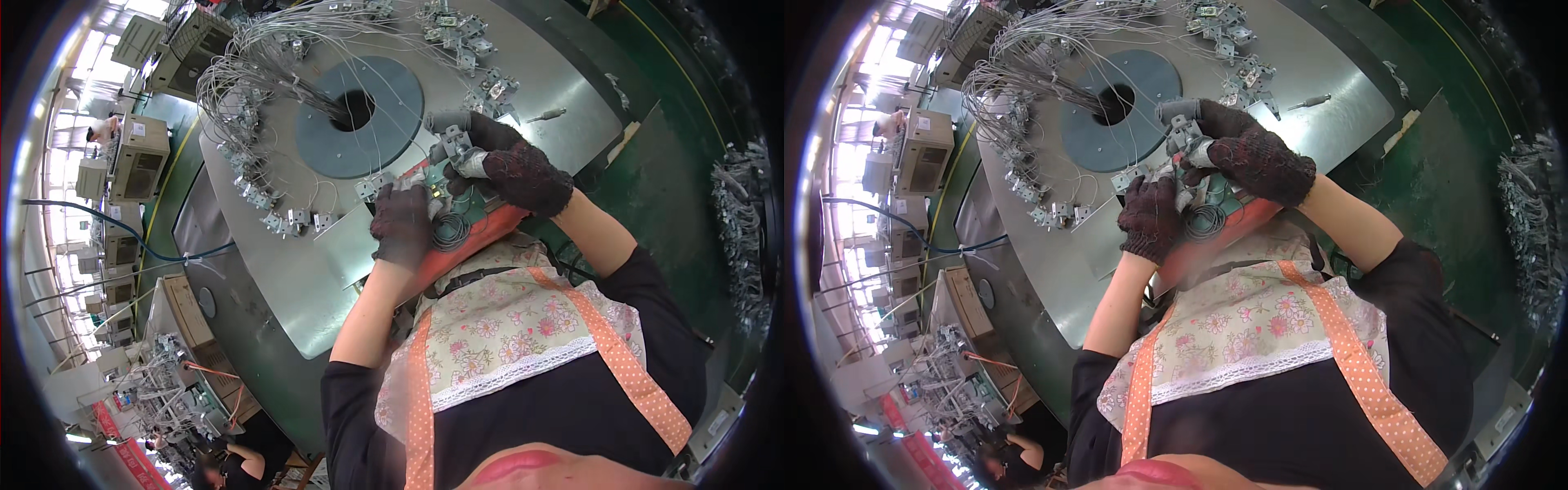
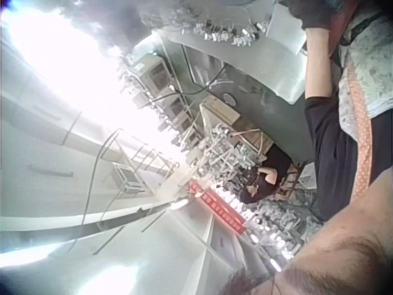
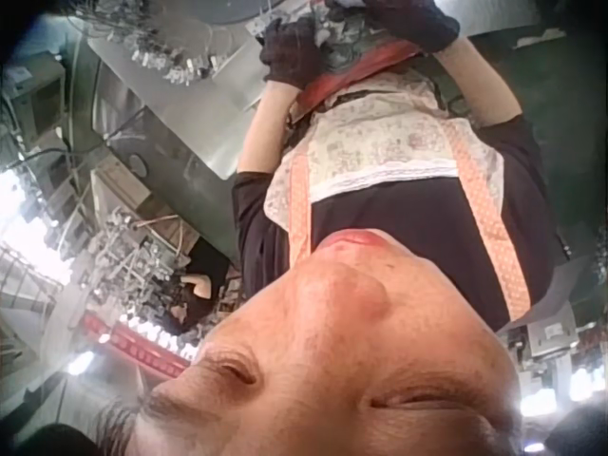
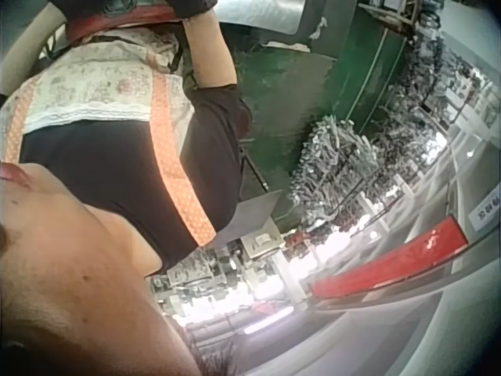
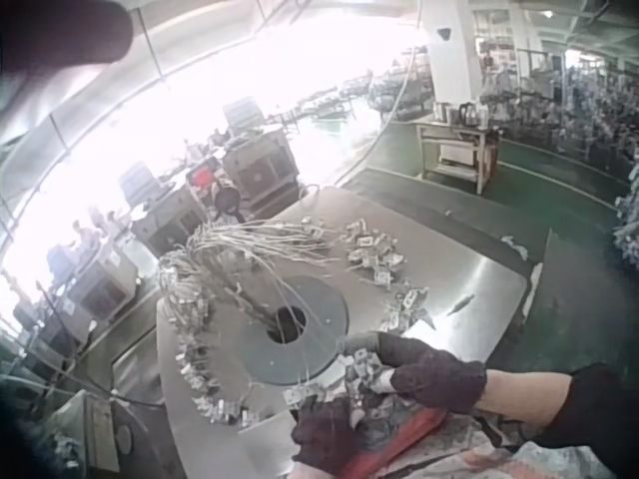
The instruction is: The person picks up a component from a circular rack, places it onto a machine, and presses it down. After the machine cycles, the person removes the component and sets it aside.
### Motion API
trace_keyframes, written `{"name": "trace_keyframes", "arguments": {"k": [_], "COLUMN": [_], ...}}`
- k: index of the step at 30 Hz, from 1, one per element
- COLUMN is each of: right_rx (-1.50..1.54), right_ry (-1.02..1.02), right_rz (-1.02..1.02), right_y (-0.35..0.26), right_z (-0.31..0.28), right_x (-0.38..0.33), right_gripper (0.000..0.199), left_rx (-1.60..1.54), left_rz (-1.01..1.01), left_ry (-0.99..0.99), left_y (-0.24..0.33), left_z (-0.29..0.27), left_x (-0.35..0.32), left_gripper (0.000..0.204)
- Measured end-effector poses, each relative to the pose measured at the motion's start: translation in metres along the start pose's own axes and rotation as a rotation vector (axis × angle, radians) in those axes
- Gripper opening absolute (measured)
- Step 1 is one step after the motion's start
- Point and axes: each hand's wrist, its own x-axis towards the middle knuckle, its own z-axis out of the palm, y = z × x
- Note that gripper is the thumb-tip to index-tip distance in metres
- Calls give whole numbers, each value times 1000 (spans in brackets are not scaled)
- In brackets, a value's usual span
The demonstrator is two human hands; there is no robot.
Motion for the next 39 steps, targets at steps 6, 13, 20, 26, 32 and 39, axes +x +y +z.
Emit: {"name": "trace_keyframes", "arguments": {"k": [6,13,20,26,32,39], "right_rx": [1,297,-1061,-1753,-1954,-1943], "right_ry": [-24,197,-81,-316,-373,-349], "right_rz": [-46,-120,-190,-487,-346,-220], "right_y": [4,-12,20,56,71,94], "right_z": [-5,-26,-18,-5,3,1], "right_x": [-7,-28,12,46,60,45], "right_gripper": [67,52,49,33,22,41], "left_rx": [46,-519,-387,259,266,62], "left_rz": [-41,-126,-225,-378,-356,-235], "left_ry": [28,53,-251,-459,-364,-32], "left_y": [-5,-10,-60,-118,-148,-124], "left_z": [7,-4,-8,-19,-49,-30], "left_x": [0,12,81,67,17,9], "left_gripper": [33,42,42,30,35,29]}}
